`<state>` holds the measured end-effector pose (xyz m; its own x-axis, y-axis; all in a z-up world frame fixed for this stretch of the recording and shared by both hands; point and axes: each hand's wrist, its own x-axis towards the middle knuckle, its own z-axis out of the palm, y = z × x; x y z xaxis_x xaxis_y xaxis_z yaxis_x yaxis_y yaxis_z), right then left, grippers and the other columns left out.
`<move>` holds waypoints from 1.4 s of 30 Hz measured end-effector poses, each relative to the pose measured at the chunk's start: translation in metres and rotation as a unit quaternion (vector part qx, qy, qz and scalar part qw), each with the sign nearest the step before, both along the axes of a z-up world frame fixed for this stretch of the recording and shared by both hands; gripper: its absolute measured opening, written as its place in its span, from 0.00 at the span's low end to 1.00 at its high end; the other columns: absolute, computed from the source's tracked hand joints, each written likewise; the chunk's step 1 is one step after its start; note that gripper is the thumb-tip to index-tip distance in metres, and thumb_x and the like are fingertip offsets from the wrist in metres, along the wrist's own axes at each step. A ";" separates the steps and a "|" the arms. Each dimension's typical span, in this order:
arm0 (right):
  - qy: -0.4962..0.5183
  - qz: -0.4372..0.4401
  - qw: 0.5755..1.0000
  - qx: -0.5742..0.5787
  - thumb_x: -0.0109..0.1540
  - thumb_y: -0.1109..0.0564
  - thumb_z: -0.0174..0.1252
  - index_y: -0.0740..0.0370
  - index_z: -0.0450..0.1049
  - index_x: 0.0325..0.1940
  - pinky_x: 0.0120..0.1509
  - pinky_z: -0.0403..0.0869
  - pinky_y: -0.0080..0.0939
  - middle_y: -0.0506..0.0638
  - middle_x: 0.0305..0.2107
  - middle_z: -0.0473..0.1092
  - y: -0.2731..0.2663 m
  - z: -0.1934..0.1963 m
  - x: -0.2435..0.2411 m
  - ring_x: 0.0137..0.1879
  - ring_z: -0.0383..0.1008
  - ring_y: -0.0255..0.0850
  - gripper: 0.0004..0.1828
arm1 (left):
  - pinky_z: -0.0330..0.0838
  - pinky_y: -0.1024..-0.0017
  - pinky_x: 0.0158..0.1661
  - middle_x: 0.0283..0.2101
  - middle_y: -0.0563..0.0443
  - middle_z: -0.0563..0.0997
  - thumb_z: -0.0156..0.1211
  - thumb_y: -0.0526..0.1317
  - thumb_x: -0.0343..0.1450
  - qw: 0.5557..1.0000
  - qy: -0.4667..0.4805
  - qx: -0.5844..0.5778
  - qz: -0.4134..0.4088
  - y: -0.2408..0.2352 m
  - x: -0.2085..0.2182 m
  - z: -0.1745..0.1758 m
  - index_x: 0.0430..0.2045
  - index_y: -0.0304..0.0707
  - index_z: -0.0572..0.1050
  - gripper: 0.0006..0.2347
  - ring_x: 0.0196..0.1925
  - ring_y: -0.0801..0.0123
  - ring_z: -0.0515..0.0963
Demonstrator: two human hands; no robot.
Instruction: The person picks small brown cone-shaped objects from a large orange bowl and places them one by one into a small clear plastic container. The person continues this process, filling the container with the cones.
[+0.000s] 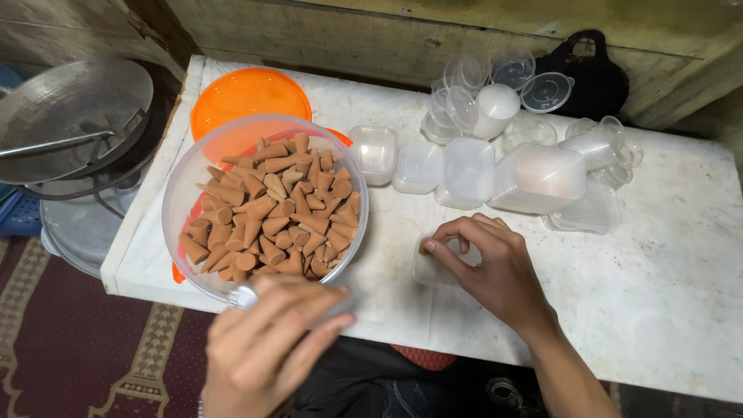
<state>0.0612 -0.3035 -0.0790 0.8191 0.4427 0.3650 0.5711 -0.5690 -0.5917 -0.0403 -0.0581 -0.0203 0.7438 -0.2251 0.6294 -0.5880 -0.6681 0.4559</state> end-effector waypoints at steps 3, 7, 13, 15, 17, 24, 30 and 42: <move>-0.017 0.029 0.999 0.017 0.60 0.59 0.65 0.60 0.76 0.33 0.41 0.66 0.35 0.43 0.23 0.70 0.007 0.014 0.004 0.29 0.64 0.33 0.04 | 0.71 0.71 0.31 0.40 0.53 0.81 0.66 0.40 0.69 0.989 0.038 0.081 0.116 0.023 0.006 0.006 0.41 0.36 0.79 0.10 0.39 0.67 0.79; -0.036 0.037 0.998 0.027 0.60 0.59 0.67 0.58 0.75 0.32 0.42 0.67 0.36 0.42 0.23 0.71 0.022 0.035 0.003 0.28 0.64 0.32 0.05 | 0.73 0.64 0.35 0.41 0.50 0.78 0.65 0.41 0.71 0.980 0.056 0.118 0.151 0.041 0.020 0.003 0.46 0.36 0.79 0.12 0.42 0.63 0.79; -0.067 0.086 0.993 0.042 0.60 0.60 0.67 0.61 0.74 0.34 0.41 0.66 0.37 0.45 0.26 0.73 0.044 0.060 0.006 0.29 0.65 0.35 0.06 | 0.69 0.56 0.32 0.41 0.52 0.77 0.60 0.41 0.73 0.964 0.096 0.162 0.189 0.046 0.033 0.002 0.44 0.43 0.80 0.09 0.41 0.56 0.79; -0.067 0.103 0.991 0.052 0.59 0.62 0.67 0.63 0.74 0.34 0.43 0.68 0.38 0.46 0.30 0.75 0.052 0.066 0.007 0.30 0.65 0.37 0.07 | 0.68 0.57 0.29 0.37 0.51 0.77 0.60 0.42 0.73 0.963 0.098 0.168 0.185 0.047 0.036 0.000 0.39 0.41 0.80 0.07 0.30 0.53 0.78; -0.070 0.116 0.990 0.049 0.60 0.61 0.66 0.63 0.74 0.35 0.45 0.68 0.39 0.46 0.31 0.75 0.059 0.068 0.010 0.32 0.66 0.38 0.07 | 0.67 0.56 0.32 0.37 0.52 0.77 0.59 0.43 0.74 0.962 0.104 0.171 0.188 0.047 0.038 -0.004 0.38 0.43 0.80 0.07 0.31 0.53 0.78; -0.031 0.149 0.988 0.009 0.62 0.56 0.63 0.59 0.75 0.42 0.51 0.68 0.39 0.46 0.34 0.76 0.084 0.068 0.019 0.41 0.68 0.41 0.07 | 0.66 0.55 0.44 0.37 0.52 0.76 0.56 0.44 0.74 0.959 0.116 0.177 0.187 0.049 0.039 -0.013 0.36 0.44 0.77 0.06 0.33 0.52 0.77; -0.037 0.159 0.983 -0.082 0.61 0.54 0.62 0.54 0.73 0.39 0.51 0.68 0.46 0.43 0.37 0.76 0.097 0.055 0.029 0.43 0.71 0.43 0.06 | 0.64 0.48 0.55 0.33 0.56 0.76 0.55 0.45 0.73 0.949 0.115 0.209 0.204 0.050 0.041 -0.019 0.30 0.46 0.74 0.06 0.31 0.55 0.77; -0.019 0.151 0.965 -0.212 0.64 0.46 0.56 0.50 0.79 0.42 0.46 0.64 0.48 0.41 0.33 0.75 0.117 0.050 0.031 0.45 0.70 0.43 0.10 | 0.64 0.49 0.44 0.35 0.51 0.76 0.53 0.40 0.74 0.960 0.122 0.205 0.143 0.055 0.047 -0.020 0.32 0.43 0.75 0.05 0.30 0.47 0.76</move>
